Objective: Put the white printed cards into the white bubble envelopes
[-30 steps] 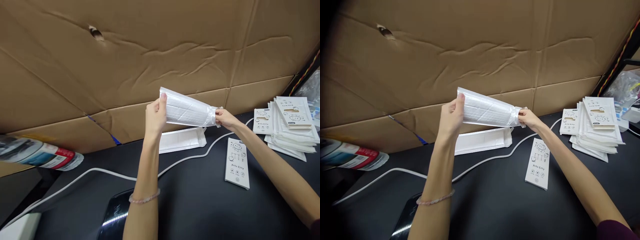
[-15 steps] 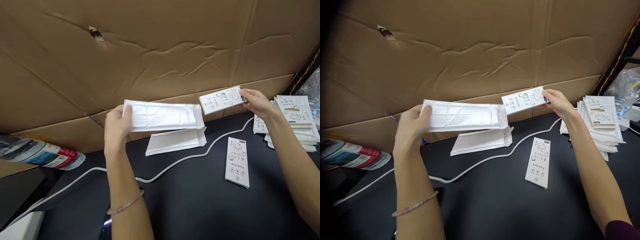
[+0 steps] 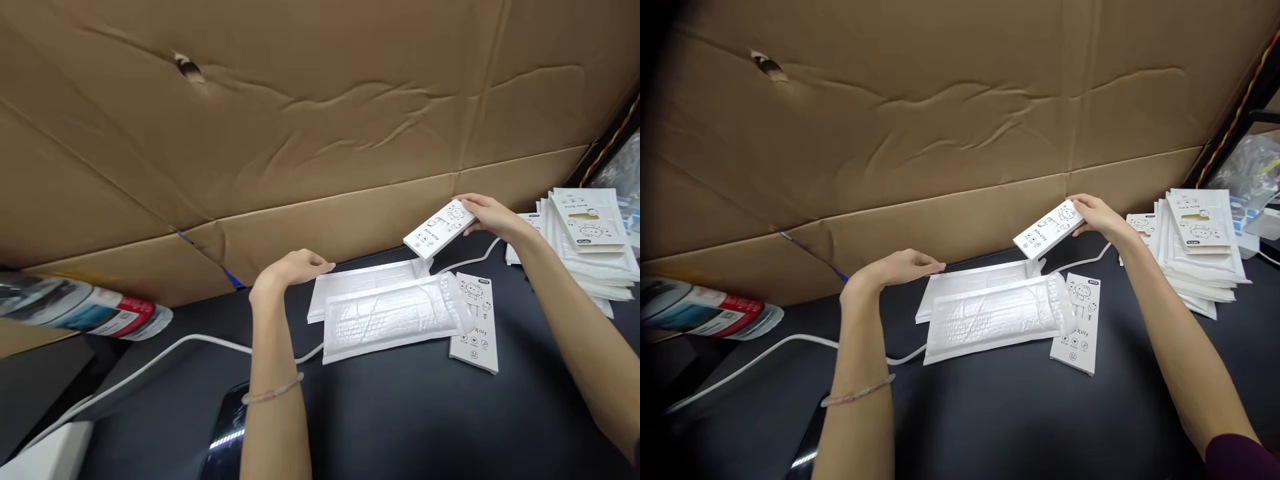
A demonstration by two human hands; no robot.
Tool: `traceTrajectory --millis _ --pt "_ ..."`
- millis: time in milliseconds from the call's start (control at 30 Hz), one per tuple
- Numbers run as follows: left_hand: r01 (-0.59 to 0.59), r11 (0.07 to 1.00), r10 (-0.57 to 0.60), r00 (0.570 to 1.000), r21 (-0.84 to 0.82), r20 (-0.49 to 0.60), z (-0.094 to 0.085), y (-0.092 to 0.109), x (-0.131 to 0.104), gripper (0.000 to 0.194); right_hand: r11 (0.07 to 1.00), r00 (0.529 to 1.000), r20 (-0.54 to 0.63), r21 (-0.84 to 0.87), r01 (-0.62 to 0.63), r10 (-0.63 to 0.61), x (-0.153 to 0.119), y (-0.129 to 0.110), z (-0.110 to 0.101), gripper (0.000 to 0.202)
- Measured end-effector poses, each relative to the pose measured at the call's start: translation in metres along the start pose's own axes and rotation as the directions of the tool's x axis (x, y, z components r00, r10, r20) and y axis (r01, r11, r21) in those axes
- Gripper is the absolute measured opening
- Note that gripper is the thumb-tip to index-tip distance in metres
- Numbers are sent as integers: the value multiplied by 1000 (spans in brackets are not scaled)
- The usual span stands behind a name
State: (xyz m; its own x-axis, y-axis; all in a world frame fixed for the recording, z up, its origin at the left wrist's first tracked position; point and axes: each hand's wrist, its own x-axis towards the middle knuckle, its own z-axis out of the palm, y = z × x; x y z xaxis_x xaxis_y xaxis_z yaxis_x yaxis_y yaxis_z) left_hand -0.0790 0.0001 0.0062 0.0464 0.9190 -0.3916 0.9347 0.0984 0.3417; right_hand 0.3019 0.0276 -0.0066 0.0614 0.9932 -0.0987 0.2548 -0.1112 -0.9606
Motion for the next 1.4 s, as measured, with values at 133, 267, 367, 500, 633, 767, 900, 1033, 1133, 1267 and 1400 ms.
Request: traceTrajectory --millis 133,267,367,500,633,767,900,1033,1133,1267,1400 --pt "-278 960 280 957 47 -72 26 37 12 45 1000 999 38 -23 18 -17 3 3 -2 20" --pt "-449 892 445 893 52 66 62 75 26 62 999 999 35 -30 43 -42 0 0 -4 20" --pt "-425 902 421 905 80 66 67 81 30 46 996 996 8 -29 88 -88 -2 -2 -1 22" --pt "-422 905 425 898 49 -114 41 67 18 33 980 979 -78 40 193 -190 -1 -6 7 25" --pt "-440 896 384 839 -64 -385 10 53 -4 42 920 913 -177 74 385 -368 -2 -13 13 28" --pt "-511 835 432 838 -203 -334 -4 55 -25 39 833 812 -263 48 551 -521 -9 -26 17 38" --pt "-506 818 462 861 -273 -211 -7 66 -40 34 721 668 -323 -70 690 -670 -19 -38 23 39" --pt "-495 776 471 867 -391 -164 -7 73 -46 33 641 537 -373 -260 722 -757 -34 -47 30 37" --pt "-452 743 437 886 -494 -154 -7 73 -46 34 660 560 -354 -321 679 -749 -46 -52 33 38" --pt "-426 721 406 899 -547 -164 -7 72 -44 36 681 567 -378 -376 628 -732 -54 -55 37 42" --pt "-426 708 432 892 -564 -131 -7 70 -43 37 689 529 -443 -406 601 -723 -57 -57 41 45"
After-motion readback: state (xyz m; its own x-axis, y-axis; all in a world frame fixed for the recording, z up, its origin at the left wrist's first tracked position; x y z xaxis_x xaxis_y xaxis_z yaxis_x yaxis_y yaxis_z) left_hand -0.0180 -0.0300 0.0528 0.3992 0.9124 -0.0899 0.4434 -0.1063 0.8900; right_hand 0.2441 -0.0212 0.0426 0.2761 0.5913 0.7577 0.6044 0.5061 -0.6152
